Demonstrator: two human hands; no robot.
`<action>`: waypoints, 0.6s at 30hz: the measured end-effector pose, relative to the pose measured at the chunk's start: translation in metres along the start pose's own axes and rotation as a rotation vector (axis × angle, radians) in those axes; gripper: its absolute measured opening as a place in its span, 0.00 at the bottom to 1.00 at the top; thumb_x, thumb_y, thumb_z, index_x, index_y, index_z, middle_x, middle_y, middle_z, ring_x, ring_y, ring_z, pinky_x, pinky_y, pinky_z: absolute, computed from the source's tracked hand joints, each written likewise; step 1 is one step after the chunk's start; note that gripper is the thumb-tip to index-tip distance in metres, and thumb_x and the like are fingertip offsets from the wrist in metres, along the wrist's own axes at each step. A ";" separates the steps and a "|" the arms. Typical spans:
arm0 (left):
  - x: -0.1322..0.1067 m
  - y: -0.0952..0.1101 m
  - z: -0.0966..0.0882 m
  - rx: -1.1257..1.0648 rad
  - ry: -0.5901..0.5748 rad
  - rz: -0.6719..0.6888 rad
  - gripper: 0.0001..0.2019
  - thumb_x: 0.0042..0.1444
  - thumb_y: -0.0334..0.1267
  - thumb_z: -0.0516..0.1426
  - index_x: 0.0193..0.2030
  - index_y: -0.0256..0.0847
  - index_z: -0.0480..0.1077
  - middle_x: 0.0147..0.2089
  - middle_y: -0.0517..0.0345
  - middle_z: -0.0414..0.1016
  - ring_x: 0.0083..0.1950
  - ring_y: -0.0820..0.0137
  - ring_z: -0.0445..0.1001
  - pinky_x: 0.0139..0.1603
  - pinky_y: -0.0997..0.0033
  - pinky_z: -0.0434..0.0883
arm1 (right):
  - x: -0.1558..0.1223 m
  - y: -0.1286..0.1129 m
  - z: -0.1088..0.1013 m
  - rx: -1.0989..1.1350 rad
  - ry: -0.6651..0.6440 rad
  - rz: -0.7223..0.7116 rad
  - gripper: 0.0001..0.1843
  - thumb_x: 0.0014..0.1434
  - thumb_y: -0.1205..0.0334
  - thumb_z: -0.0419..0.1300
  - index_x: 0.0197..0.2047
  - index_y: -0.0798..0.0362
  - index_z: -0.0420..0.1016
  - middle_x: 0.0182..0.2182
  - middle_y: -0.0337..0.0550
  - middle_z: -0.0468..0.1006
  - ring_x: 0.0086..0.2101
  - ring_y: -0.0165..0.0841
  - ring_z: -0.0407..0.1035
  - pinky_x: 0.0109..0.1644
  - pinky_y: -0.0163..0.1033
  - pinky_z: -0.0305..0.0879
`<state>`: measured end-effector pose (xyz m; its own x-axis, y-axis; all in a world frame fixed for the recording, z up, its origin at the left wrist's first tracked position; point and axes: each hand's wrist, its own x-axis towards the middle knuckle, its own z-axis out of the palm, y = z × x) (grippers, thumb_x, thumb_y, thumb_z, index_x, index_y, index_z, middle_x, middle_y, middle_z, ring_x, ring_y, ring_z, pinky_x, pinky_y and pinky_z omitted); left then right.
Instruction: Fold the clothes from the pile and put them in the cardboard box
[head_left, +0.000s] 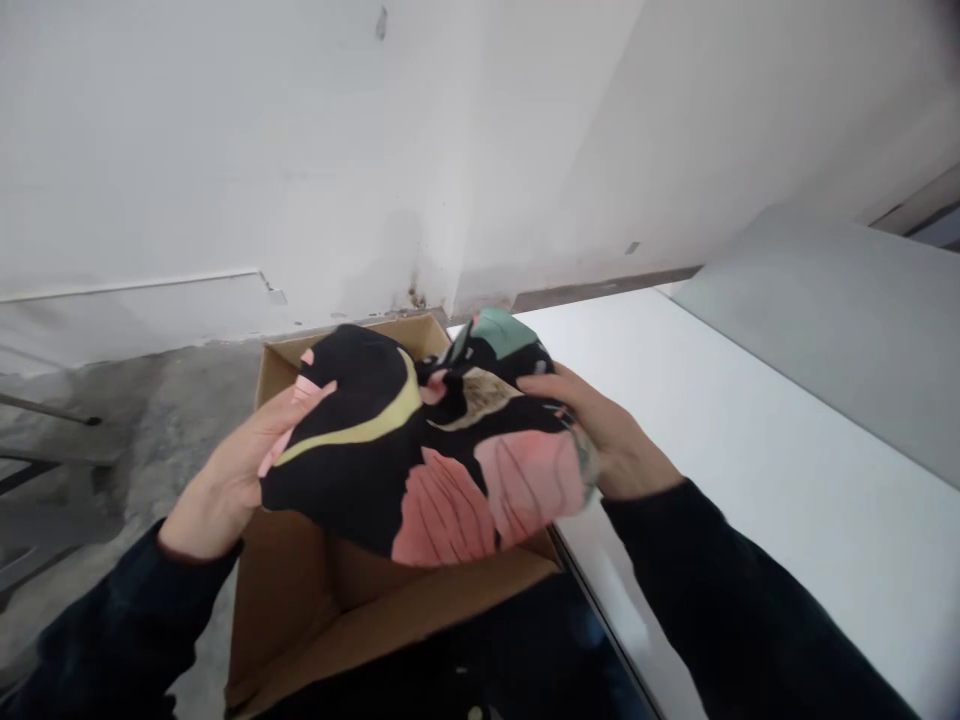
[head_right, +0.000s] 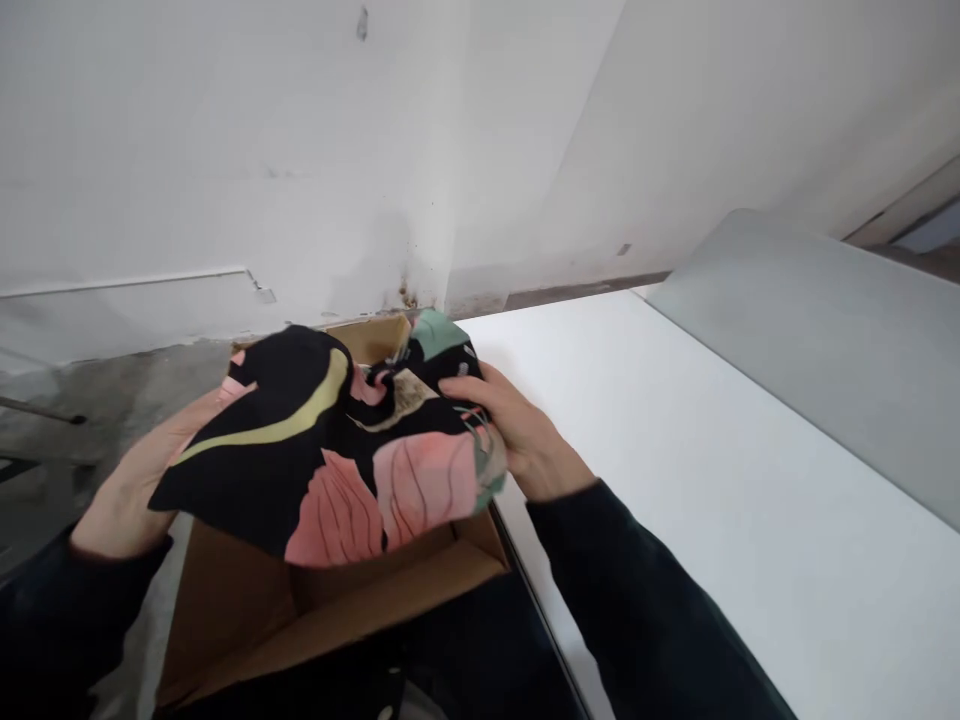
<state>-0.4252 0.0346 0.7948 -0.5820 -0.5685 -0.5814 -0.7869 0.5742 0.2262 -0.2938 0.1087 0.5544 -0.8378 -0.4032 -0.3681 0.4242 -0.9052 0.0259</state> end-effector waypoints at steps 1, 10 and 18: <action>0.007 0.004 -0.008 0.002 0.027 0.031 0.14 0.57 0.28 0.57 0.49 0.37 0.73 0.32 0.59 0.80 0.31 0.71 0.79 0.33 0.75 0.77 | 0.027 0.004 0.004 0.051 -0.034 0.022 0.18 0.47 0.57 0.64 0.43 0.52 0.73 0.38 0.44 0.81 0.42 0.42 0.76 0.48 0.49 0.73; 0.067 -0.063 -0.089 0.359 0.234 0.007 0.37 0.51 0.36 0.63 0.67 0.44 0.54 0.58 0.43 0.71 0.48 0.64 0.77 0.45 0.62 0.76 | 0.080 0.111 0.005 -0.638 0.023 -0.142 0.33 0.46 0.70 0.58 0.58 0.55 0.66 0.54 0.53 0.72 0.55 0.44 0.66 0.61 0.54 0.60; 0.115 -0.119 -0.080 1.755 -0.078 0.234 0.29 0.57 0.44 0.56 0.66 0.45 0.61 0.74 0.41 0.45 0.75 0.47 0.36 0.67 0.36 0.47 | 0.007 0.104 0.003 -0.936 -0.312 -0.192 0.19 0.58 0.71 0.53 0.53 0.55 0.71 0.48 0.50 0.77 0.48 0.38 0.71 0.54 0.45 0.66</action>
<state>-0.4150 -0.1466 0.7639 -0.5883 -0.3930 -0.7067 0.4587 0.5576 -0.6919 -0.2567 0.0112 0.5571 -0.9162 -0.3998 -0.0260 0.2595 -0.5428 -0.7988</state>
